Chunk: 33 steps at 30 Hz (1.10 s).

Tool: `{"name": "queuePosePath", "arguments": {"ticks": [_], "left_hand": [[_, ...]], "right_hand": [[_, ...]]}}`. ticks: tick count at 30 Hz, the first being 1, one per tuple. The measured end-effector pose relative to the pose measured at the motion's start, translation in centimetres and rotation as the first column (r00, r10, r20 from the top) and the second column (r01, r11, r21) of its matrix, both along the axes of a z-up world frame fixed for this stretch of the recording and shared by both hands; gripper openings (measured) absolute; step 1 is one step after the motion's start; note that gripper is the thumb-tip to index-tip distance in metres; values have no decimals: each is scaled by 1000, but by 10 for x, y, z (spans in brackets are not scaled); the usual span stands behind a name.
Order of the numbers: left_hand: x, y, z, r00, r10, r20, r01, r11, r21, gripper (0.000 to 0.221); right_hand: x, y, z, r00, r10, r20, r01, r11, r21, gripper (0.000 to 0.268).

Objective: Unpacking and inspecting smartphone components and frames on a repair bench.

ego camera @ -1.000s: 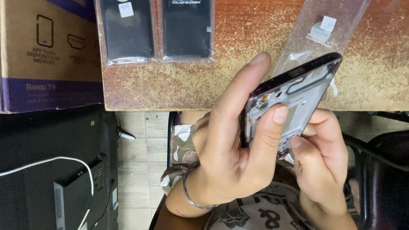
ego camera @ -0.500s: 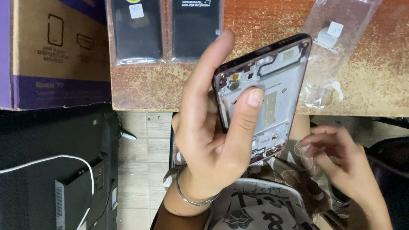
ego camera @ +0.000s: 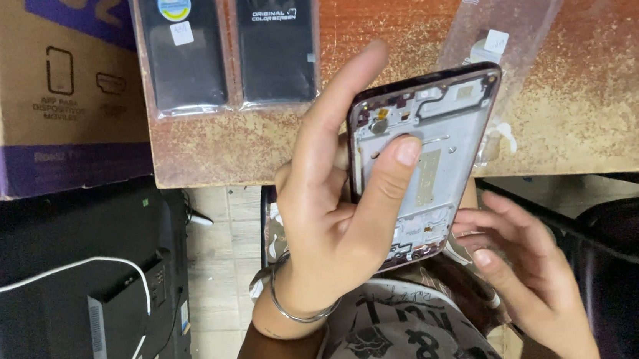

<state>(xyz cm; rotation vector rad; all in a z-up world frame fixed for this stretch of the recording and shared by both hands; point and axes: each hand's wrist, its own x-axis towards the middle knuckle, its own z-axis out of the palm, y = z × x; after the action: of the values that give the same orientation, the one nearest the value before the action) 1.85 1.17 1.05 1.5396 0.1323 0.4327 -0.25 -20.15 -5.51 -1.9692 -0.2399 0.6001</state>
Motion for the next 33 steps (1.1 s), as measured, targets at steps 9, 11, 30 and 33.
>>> {"name": "queuePosePath", "arguments": {"ticks": [9,11,30,33], "left_hand": [[-7,-4,-1,992,-2,-123,35,963,269,41],[-7,-3,2,988,-30,-150,72,956,286,42],[-5,-2,-6,970,-118,-213,154,975,161,41],[-5,-3,-4,965,-126,-229,171,967,189,40]], "right_hand": [[20,53,22,982,-181,56,158,947,279,31],[22,53,20,961,-157,227,131,983,126,26],[26,41,18,995,-71,71,55,977,204,31],[27,43,18,969,-42,245,51,998,-29,30]]}}
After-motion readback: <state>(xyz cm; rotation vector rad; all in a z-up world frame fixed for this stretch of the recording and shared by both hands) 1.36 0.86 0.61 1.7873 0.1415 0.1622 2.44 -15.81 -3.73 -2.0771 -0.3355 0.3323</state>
